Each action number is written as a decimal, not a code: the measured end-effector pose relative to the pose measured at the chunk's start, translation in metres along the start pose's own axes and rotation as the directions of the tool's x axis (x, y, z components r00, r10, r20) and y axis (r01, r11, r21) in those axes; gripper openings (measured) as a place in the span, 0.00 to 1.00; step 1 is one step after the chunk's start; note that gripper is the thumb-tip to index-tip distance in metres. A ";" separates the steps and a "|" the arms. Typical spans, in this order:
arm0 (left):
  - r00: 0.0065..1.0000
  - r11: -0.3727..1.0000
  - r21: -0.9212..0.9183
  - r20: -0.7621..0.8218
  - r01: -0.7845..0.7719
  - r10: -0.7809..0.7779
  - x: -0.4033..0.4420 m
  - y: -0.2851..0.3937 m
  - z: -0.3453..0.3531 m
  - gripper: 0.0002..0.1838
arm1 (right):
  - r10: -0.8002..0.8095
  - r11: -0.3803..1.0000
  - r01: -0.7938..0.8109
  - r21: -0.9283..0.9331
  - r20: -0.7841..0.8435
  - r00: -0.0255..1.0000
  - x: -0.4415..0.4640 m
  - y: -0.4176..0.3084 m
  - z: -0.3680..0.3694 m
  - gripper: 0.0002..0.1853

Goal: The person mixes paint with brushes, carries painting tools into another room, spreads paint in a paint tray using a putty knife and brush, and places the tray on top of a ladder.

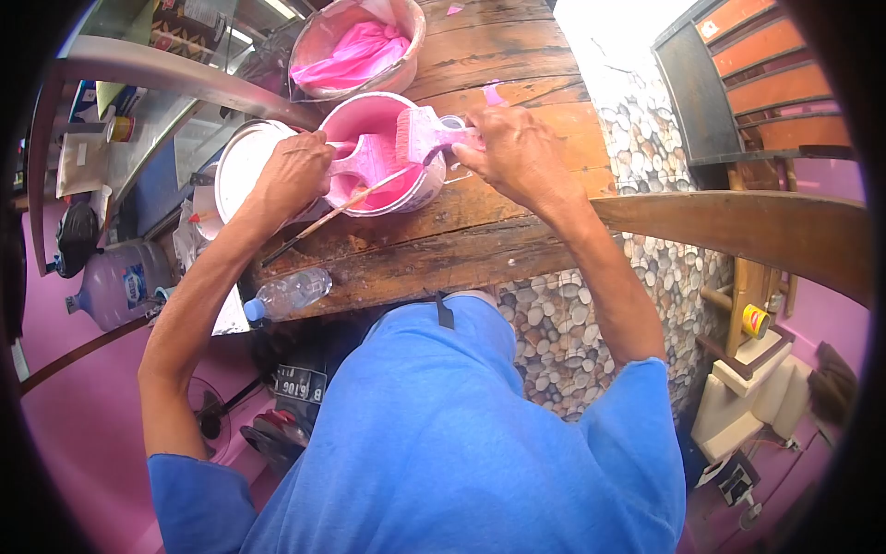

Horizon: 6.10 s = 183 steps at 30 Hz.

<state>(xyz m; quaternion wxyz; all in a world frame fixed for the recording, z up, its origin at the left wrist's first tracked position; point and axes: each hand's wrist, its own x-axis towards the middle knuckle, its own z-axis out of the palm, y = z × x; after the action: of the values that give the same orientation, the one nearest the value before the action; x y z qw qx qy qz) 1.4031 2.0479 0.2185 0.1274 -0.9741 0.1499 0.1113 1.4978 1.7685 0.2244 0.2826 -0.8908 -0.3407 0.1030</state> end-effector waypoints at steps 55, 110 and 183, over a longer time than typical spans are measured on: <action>0.951 0.834 -0.462 0.084 0.301 -0.297 0.011 -0.072 -0.007 0.17 | -0.111 0.956 0.124 -0.267 0.064 0.992 -0.008 0.015 0.012 0.16; 0.906 0.831 -0.513 -0.210 0.218 -0.367 -0.019 -0.052 -0.013 0.18 | 0.510 0.725 -0.582 0.368 0.281 0.813 -0.047 -0.028 -0.034 0.15; 0.708 -0.569 -0.820 0.436 0.059 -0.555 -0.059 0.113 0.087 0.12 | 0.403 0.669 -0.212 0.713 -0.108 0.909 -0.040 -0.029 0.034 0.10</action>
<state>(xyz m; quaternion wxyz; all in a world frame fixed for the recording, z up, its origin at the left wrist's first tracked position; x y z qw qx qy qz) 1.2960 1.9833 0.1277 -0.7205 -0.6002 -0.3466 -0.0226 1.4390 1.7739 0.2128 0.6114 -0.7722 -0.0821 0.1520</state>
